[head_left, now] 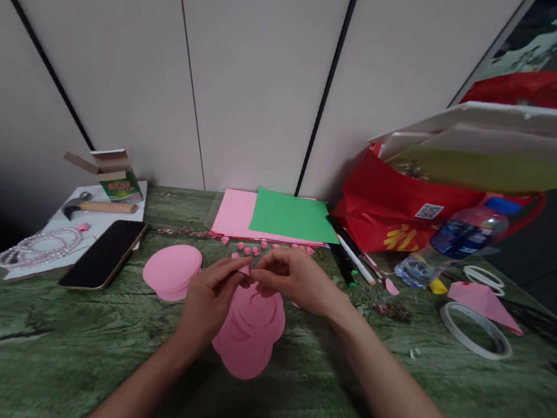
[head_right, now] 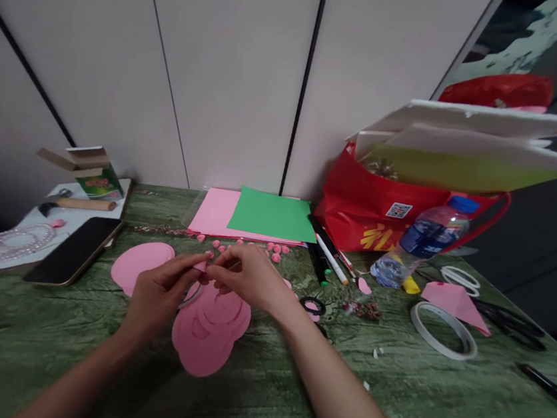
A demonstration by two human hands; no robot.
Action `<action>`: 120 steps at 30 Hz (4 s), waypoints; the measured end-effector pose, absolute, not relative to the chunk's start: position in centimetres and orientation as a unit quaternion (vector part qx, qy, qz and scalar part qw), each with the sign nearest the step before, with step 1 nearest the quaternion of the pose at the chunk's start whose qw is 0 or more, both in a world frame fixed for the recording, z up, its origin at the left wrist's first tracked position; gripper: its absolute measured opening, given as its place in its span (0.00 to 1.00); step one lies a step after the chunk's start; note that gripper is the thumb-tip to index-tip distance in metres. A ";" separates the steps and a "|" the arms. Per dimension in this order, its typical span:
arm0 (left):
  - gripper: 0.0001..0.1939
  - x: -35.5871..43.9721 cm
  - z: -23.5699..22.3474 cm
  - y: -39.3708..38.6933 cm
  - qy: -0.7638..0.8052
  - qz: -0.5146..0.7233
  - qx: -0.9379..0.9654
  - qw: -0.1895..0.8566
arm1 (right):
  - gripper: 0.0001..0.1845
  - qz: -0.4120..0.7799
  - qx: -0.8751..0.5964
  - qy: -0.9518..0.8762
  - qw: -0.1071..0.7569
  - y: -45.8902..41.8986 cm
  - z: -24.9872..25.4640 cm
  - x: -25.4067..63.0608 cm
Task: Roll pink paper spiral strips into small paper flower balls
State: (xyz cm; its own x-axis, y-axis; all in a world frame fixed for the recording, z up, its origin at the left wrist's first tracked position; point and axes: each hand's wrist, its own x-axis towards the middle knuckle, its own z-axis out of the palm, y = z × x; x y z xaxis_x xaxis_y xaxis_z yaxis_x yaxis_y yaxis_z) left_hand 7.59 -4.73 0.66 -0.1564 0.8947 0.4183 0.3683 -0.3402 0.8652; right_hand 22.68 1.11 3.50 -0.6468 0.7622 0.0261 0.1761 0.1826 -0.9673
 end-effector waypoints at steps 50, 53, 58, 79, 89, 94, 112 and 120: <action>0.16 7.7 0.6 -4.9 0.419 0.498 0.757 0.057 | 0.06 0.469 -0.356 -0.769 0.250 0.3 4.3 23.7; 0.16 7.7 0.5 -4.9 0.412 0.498 0.760 0.060 | 0.06 0.472 -0.348 -0.771 0.248 0.4 4.1 23.7; 0.15 7.7 0.6 -4.9 0.412 0.500 0.759 0.060 | 0.06 0.500 -0.338 -0.759 0.245 0.6 4.0 23.8; 0.16 7.8 0.7 -4.9 0.401 0.505 0.762 0.059 | 0.06 0.546 -0.335 -0.733 0.229 0.5 4.3 24.0; 0.15 8.0 1.1 -5.2 0.411 0.513 0.747 0.097 | 0.07 0.590 -0.327 -0.703 0.225 0.5 4.7 24.2; 0.15 8.0 1.2 -5.2 0.421 0.517 0.736 0.115 | 0.08 0.604 -0.330 -0.690 0.223 0.3 5.1 24.2; 0.09 8.0 1.7 -4.9 0.409 0.625 0.450 0.491 | 0.06 0.428 -0.265 -0.822 0.266 -1.0 8.9 28.0; 0.11 8.2 2.1 -4.9 0.364 0.627 0.392 0.567 | 0.03 0.198 -0.298 -0.894 0.271 -0.8 6.9 25.3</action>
State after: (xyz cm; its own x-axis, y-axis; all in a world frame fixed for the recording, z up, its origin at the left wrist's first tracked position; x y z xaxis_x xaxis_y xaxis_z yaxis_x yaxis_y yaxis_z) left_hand 8.24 -4.93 2.08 -0.0503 0.9955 0.0798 -0.4250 -0.0936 0.9004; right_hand 25.34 -0.81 6.92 -0.6762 0.6390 0.3668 0.4249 0.7449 -0.5144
